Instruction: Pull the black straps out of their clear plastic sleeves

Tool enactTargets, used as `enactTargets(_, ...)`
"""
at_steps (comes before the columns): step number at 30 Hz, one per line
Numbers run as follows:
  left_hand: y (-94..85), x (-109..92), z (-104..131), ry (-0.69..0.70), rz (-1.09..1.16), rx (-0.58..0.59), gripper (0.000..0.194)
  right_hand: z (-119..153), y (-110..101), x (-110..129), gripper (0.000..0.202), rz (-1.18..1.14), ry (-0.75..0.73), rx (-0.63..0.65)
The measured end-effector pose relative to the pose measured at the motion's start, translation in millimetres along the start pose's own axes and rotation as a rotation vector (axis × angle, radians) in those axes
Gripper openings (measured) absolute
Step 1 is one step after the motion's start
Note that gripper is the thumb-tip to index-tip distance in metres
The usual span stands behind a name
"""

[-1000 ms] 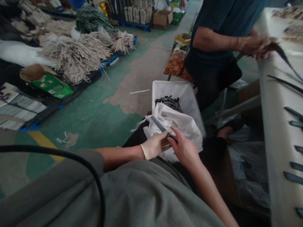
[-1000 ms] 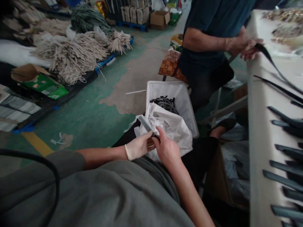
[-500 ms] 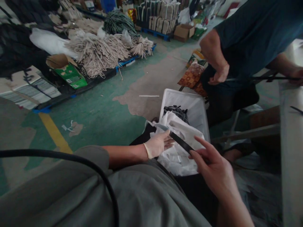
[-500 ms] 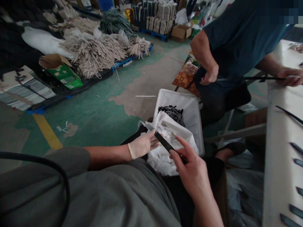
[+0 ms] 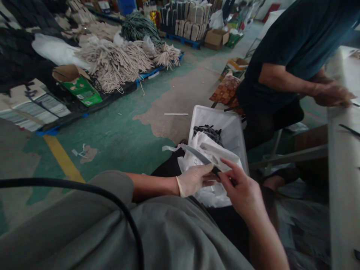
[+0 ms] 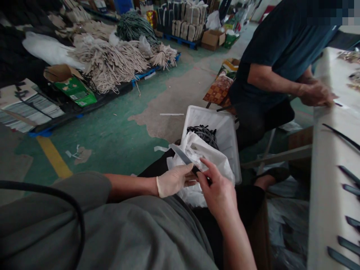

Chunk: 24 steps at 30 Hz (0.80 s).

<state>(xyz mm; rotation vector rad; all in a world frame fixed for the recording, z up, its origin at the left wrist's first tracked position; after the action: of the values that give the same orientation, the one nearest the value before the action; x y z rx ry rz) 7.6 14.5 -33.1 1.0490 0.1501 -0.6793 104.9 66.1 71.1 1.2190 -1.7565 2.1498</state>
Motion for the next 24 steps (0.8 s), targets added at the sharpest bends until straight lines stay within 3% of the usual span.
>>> enactTargets(3, -0.6, -3, -3, 0.026, -0.005, -0.010, 0.043, -1, 7, -3, 0.047, -0.086, 0.029, 0.028)
enactTargets(7, -2.0, -19, -5, 0.113, -0.017, -0.022, 0.044, 3, 0, -6, 0.050, -0.164, 0.047, -0.006)
enactTargets(11, 5.5, -7, -6, 0.029, -0.076, 0.031, 0.050, 3, 2, -3, 0.044, -0.107, 0.016, 0.000)
enactTargets(16, 1.0, -16, -6, 0.074, -0.072, -0.009, 0.051, 12, 3, -12, 0.046, -0.200, 0.046, 0.059)
enactTargets(19, 6.1, -9, -6, 0.046, -0.082, 0.030, 0.052, 11, 7, -14, 0.043, -0.191, 0.042, 0.071)
enactTargets(22, 9.6, 7, -8, -0.023, -0.081, 0.052, 0.051, 11, 10, -6, 0.041, -0.212, -0.021, 0.098)
enactTargets(24, 6.4, 7, -9, -0.048, -0.054, 0.040, 0.046, 20, 4, 2, 0.041, -0.213, -0.106, 0.123)
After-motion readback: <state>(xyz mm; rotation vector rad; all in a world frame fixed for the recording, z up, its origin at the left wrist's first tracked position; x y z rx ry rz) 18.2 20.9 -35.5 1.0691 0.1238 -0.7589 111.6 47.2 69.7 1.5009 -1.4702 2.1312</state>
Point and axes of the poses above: each hand's wrist, its own z-axis away from the middle knuckle, its own y-axis out of the palm, x = y × z, the point moved 9 cm from there along -z, towards the middle knuckle, and after that the axes turned 3 degrees about -y, right-handed, at the moved point
